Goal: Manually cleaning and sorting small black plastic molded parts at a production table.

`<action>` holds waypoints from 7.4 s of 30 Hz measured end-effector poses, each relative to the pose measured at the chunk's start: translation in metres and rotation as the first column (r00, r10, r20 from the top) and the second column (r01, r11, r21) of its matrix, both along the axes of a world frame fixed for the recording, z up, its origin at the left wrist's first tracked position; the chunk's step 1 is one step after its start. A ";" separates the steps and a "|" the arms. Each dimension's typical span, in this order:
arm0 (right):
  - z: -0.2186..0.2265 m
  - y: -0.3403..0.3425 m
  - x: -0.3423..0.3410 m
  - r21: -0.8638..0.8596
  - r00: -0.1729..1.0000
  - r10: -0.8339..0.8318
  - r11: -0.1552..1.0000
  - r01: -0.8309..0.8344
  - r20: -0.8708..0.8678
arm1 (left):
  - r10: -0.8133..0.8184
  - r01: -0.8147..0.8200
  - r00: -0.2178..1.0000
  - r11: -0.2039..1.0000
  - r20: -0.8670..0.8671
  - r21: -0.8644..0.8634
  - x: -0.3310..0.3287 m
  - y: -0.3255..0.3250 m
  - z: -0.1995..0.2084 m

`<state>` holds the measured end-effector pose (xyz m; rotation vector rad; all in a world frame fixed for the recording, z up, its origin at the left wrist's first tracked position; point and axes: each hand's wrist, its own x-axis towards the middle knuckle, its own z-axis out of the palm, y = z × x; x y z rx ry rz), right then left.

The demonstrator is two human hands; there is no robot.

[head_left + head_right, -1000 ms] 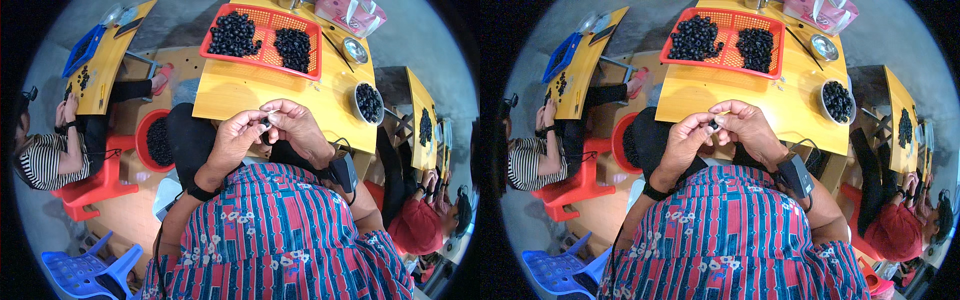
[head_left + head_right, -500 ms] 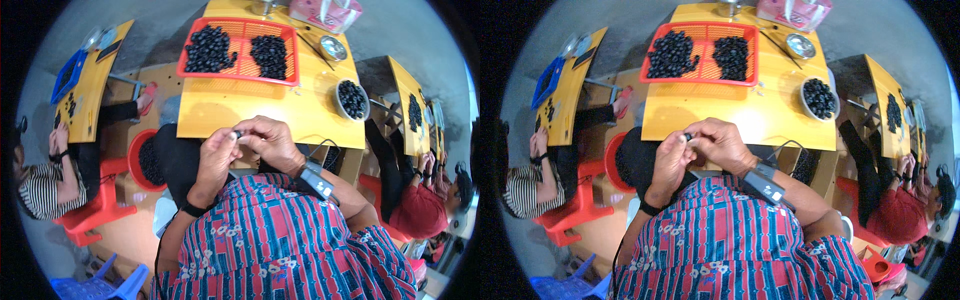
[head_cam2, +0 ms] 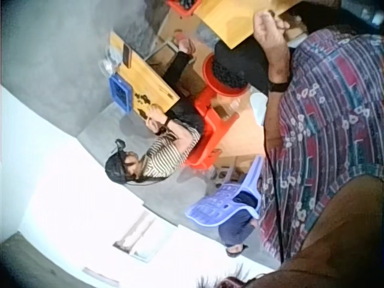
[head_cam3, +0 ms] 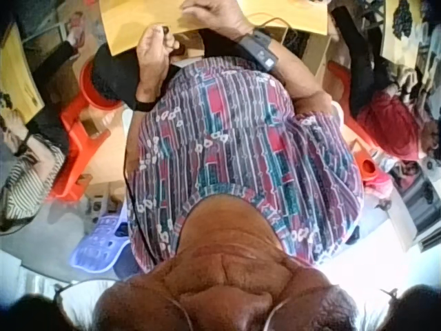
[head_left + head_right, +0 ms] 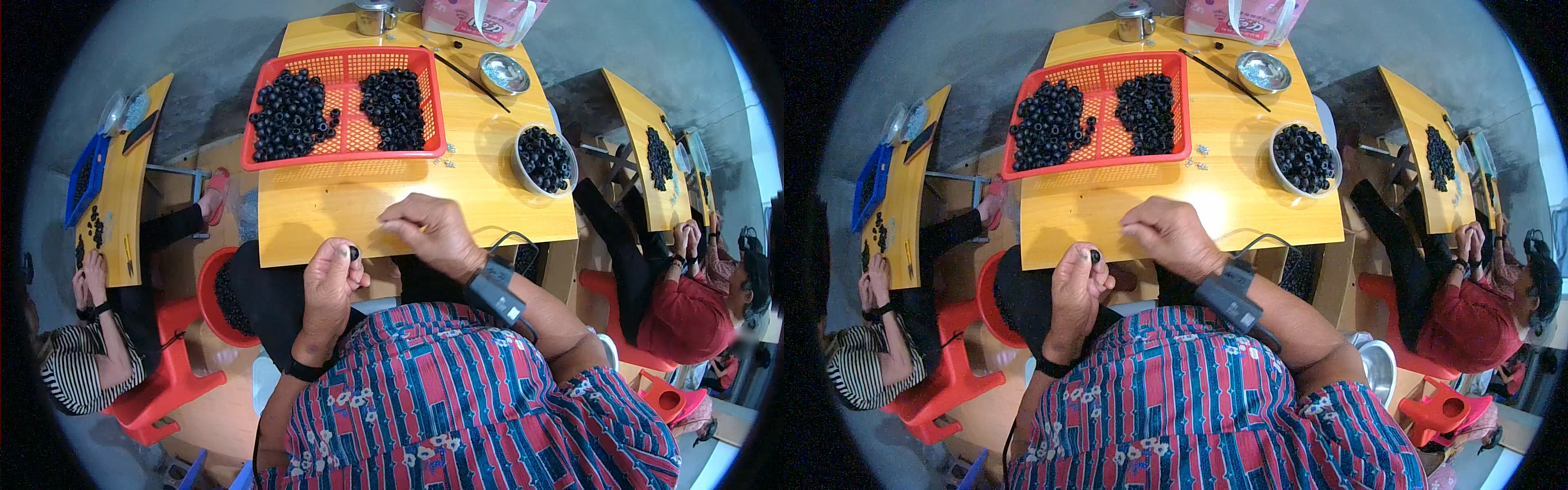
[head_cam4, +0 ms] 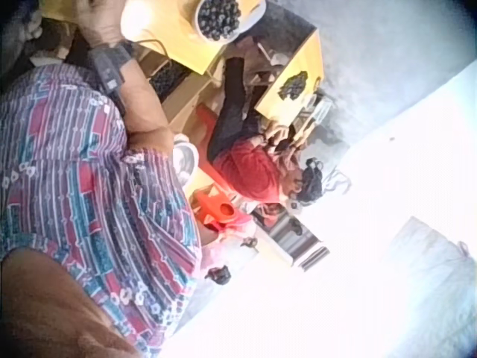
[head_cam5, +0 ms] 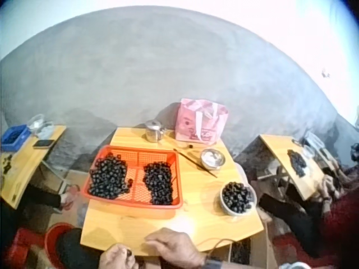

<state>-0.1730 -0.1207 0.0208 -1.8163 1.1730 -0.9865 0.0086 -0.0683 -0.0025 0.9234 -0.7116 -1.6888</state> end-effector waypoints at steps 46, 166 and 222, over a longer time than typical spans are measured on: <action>-0.025 -0.045 -0.048 -0.074 0.736 -0.419 0.889 0.452 -0.532 | -0.063 0.063 0.998 0.991 0.001 0.121 0.003 0.001 -0.013; -0.027 -0.028 -0.010 -0.048 0.896 0.205 0.969 -0.243 -0.395 | -0.036 0.021 0.997 0.972 0.061 0.234 0.007 -0.034 -0.013; -0.001 0.009 0.019 0.537 0.739 -0.054 0.723 -0.435 0.671 | -0.025 0.039 0.970 0.998 -0.240 0.054 0.006 0.011 -0.012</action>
